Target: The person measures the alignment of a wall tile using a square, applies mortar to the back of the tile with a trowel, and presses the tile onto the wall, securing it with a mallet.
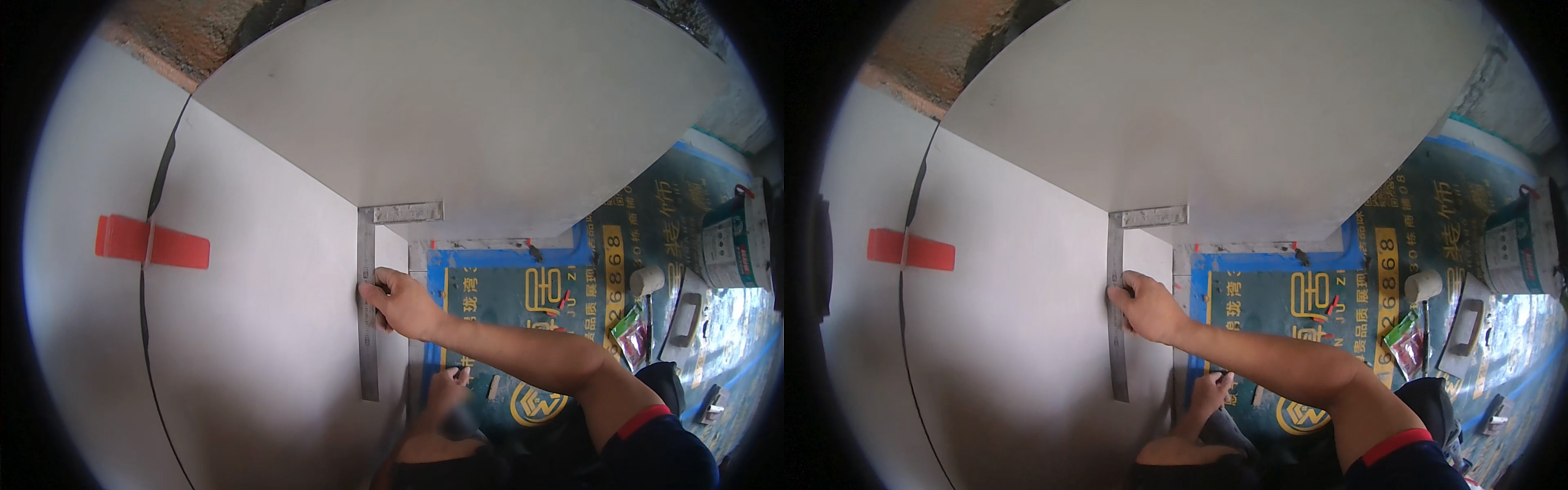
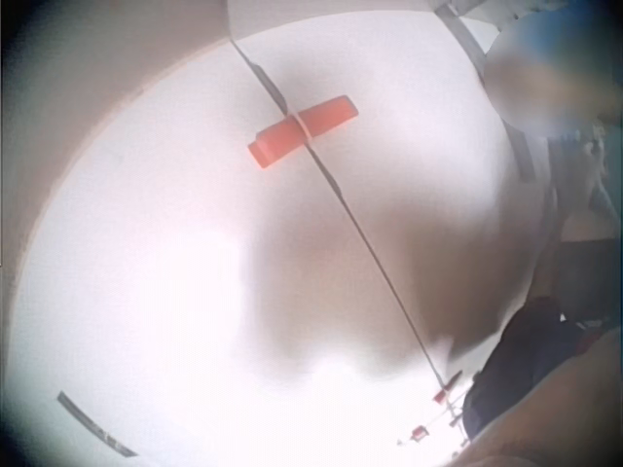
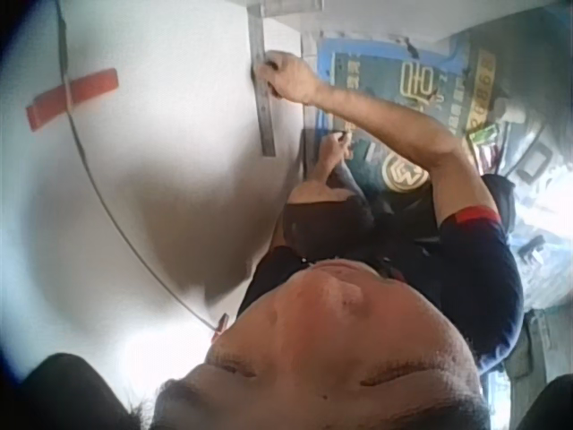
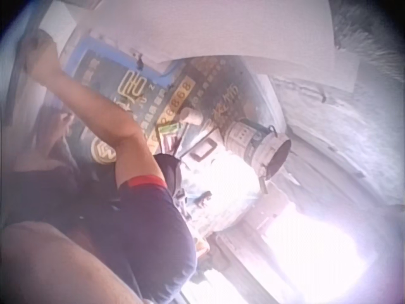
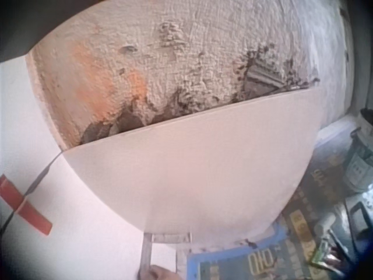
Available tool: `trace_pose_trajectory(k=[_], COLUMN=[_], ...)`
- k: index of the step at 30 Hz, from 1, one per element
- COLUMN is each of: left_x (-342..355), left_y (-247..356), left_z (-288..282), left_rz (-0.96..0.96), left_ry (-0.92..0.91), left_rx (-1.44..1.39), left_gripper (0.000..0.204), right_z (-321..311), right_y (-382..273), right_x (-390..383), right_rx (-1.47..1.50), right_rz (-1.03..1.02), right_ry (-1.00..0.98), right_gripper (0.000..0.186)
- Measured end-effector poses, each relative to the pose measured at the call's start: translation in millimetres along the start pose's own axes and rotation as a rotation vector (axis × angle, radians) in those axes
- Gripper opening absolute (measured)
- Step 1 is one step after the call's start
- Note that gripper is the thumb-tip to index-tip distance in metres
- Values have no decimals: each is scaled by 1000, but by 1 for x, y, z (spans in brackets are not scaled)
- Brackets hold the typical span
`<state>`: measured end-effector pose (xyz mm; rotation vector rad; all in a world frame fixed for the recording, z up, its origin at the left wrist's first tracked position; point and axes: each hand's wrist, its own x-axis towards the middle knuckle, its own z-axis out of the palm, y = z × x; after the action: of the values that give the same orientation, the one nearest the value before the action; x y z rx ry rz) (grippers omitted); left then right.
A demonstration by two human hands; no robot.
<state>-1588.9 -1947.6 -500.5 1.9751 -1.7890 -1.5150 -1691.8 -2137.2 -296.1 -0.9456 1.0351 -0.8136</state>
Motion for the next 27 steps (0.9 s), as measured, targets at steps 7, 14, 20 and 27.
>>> trace_pose_trajectory(k=[7,14,20,27], left_x=[-3,-4,-1,-4], left_y=[6,7,2,14], left_z=[-1,0,1,-7], left_rz=[-67,-77,14,-97], left_ry=[-23,-14,-11,-96], left_rx=[-20,-7,-65,-38], left_gripper=[41,39,33,35], right_z=[0,-4,-5,-3], right_y=[4,-4,-5,-6], right_x=[2,0,-1,-1], right_rx=[3,-15,-58,19], right_rz=[-26,1,12,34], right_ry=[-9,-32,-24,-23], right_gripper=[37,36,36,34])
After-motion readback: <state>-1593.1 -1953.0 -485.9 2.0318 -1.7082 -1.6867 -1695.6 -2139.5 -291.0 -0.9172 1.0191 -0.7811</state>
